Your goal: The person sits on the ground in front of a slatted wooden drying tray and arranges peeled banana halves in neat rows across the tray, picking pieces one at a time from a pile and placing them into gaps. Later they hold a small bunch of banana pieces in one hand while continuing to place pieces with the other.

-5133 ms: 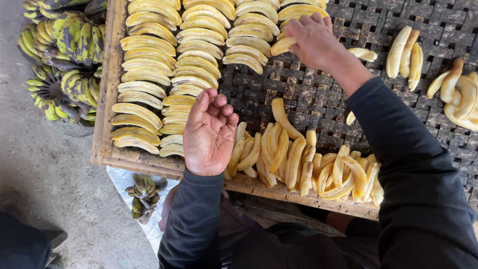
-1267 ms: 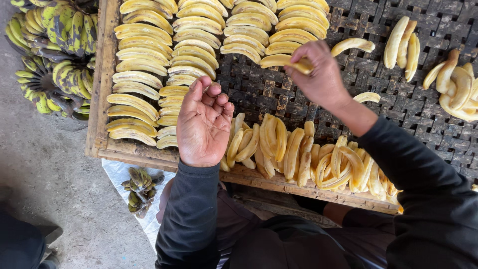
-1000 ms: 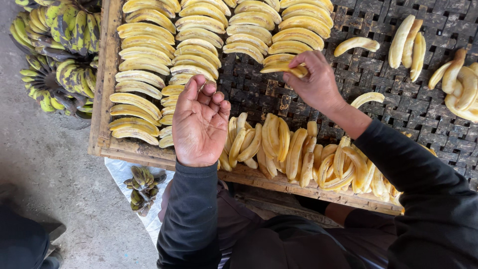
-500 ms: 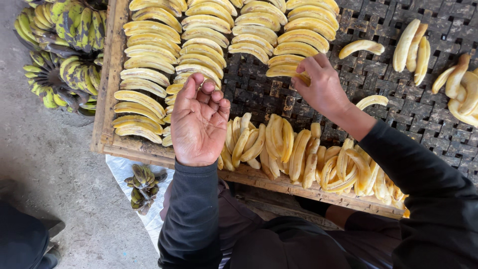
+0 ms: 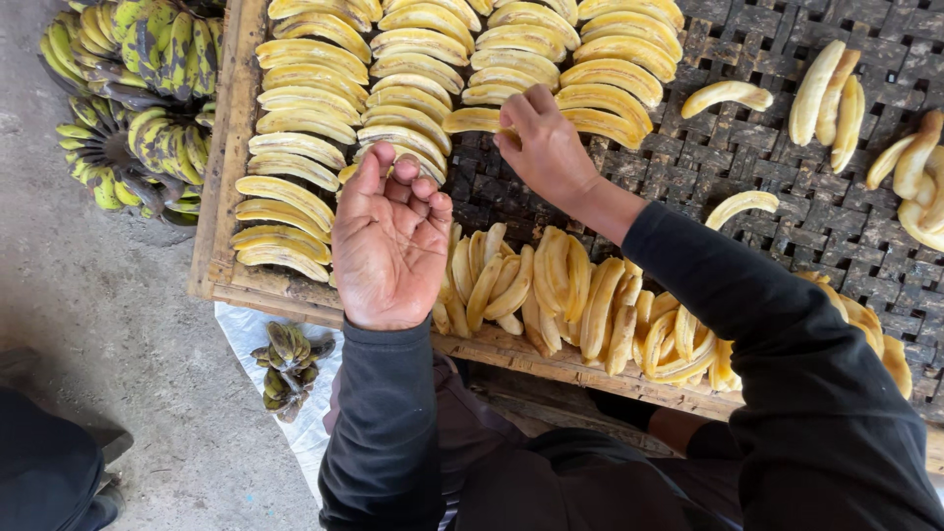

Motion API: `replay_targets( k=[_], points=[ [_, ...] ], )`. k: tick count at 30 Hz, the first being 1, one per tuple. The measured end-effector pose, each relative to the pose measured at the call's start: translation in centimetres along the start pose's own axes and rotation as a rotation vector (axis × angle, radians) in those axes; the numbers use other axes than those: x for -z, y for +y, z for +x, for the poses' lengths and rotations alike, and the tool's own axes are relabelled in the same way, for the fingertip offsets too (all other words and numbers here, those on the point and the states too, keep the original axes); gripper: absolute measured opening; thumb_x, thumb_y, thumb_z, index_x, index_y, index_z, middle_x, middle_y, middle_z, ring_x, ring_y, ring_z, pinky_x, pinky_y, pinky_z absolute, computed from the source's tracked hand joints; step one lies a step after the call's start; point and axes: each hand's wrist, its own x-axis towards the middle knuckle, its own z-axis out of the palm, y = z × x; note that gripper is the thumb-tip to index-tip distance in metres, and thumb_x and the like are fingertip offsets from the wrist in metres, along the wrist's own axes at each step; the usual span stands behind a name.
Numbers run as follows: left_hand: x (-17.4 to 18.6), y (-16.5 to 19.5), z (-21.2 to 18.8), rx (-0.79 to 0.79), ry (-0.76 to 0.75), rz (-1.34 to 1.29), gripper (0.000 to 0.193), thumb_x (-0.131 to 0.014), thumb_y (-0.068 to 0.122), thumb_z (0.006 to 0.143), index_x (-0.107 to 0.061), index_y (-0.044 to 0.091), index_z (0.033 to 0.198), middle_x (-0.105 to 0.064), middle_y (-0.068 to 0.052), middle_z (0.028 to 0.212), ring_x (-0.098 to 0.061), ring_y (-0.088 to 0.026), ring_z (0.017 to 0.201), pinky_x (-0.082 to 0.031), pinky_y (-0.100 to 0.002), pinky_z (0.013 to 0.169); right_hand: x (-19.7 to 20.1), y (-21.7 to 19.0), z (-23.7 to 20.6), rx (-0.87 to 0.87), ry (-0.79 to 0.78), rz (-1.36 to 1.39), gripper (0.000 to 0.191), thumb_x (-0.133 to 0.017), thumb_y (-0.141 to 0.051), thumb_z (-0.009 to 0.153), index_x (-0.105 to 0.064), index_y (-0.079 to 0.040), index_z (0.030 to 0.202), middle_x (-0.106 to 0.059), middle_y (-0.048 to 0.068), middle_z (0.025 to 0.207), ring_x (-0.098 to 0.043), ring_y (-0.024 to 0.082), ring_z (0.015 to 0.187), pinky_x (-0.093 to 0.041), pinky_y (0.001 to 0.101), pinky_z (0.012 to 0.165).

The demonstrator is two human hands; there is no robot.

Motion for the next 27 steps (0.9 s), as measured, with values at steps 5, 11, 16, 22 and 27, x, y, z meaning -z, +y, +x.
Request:
replay_targets(
  k=[5,11,16,22,27],
  points=[
    [0.2,0.1,-0.3,-0.006,0.031,-0.003,0.016,-0.058,0.025,0.109,-0.062,0.010,0.109,-0.062,-0.001,0.096,-0.059,-0.016,0.089,-0.051,-0.033,0.083,-0.2,0.8,-0.5,0.118,-0.049,-0.333,0.025,-0.076,-0.006,0.092,-0.055,0.000,0.105,-0.055,0.014,0.100,-0.058,0.032,0.092,-0.053,0.0433,0.083],
    [0.0,0.1,-0.3,-0.001,0.016,-0.014,0.017,-0.058,0.026,0.108,-0.063,0.010,0.110,-0.063,-0.001,0.096,-0.059,-0.016,0.090,-0.051,-0.033,0.084,0.7,1.4,-0.9,0.163,-0.072,-0.352,0.027,-0.079,-0.008,0.092,-0.057,-0.002,0.106,-0.058,0.011,0.102,-0.056,0.032,0.097,-0.049,0.0429,0.090],
    [-0.2,-0.1,-0.3,0.009,0.043,-0.002,0.017,-0.058,0.026,0.108,-0.062,0.010,0.110,-0.063,-0.001,0.096,-0.059,-0.016,0.089,-0.052,-0.032,0.084,0.5,2.5,-0.9,0.229,-0.039,-0.402,0.032,-0.081,-0.016,0.089,-0.060,0.000,0.107,-0.062,0.012,0.104,-0.060,0.029,0.096,-0.052,0.0417,0.088],
    [0.0,-0.1,-0.3,0.006,0.056,0.008,0.016,-0.059,0.026,0.108,-0.062,0.010,0.109,-0.062,-0.001,0.096,-0.059,-0.016,0.090,-0.052,-0.033,0.084,6.2,5.7,-0.3,-0.145,-0.034,0.004,0.010,-0.066,-0.012,0.114,-0.062,-0.003,0.116,-0.065,0.011,0.115,-0.071,0.018,0.103,-0.061,0.0288,0.089],
    [0.0,-0.3,-0.2,0.029,0.021,0.011,0.016,-0.059,0.026,0.108,-0.063,0.010,0.111,-0.063,0.000,0.097,-0.059,-0.015,0.092,-0.052,-0.032,0.085,6.3,4.2,-2.1,0.135,-0.242,-0.159,0.025,-0.079,-0.015,0.096,-0.061,-0.004,0.109,-0.062,0.012,0.102,-0.068,0.027,0.092,-0.062,0.0353,0.082]
  ],
)
